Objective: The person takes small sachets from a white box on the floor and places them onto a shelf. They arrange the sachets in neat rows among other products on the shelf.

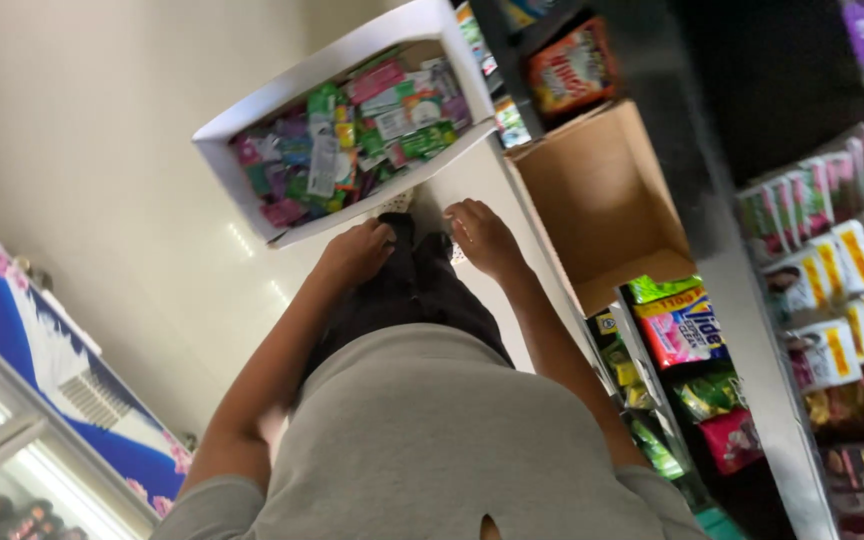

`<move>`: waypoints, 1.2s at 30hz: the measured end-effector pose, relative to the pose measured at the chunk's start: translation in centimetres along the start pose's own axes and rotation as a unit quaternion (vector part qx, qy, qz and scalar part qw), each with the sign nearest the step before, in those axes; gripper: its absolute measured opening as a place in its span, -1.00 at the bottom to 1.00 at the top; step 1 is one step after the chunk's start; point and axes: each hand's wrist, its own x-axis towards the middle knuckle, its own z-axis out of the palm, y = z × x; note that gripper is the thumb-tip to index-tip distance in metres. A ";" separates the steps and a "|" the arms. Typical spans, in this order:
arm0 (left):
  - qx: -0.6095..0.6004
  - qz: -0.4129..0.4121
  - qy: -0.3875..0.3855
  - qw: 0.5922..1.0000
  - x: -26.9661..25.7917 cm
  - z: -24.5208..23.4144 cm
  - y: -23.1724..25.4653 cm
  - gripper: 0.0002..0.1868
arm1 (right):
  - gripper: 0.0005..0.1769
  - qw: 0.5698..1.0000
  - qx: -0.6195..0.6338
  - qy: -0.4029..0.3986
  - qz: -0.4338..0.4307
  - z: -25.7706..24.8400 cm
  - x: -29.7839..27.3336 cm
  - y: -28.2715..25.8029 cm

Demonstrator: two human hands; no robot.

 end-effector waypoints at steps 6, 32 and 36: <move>-0.043 -0.033 -0.007 0.998 -1.0 2.4 -7.0 -0.69 | -0.80 0.999 -0.018 -0.021 -0.033 6.1 1.3 1.8; -0.077 -0.081 0.028 0.993 5.8 11.3 -24.4 -0.78 | -0.92 0.997 0.007 -0.011 0.083 11.6 6.6 3.4; 0.043 -0.090 -0.162 0.982 10.7 17.9 -25.2 -0.69 | -0.91 0.992 0.055 -0.074 0.088 11.1 7.1 5.7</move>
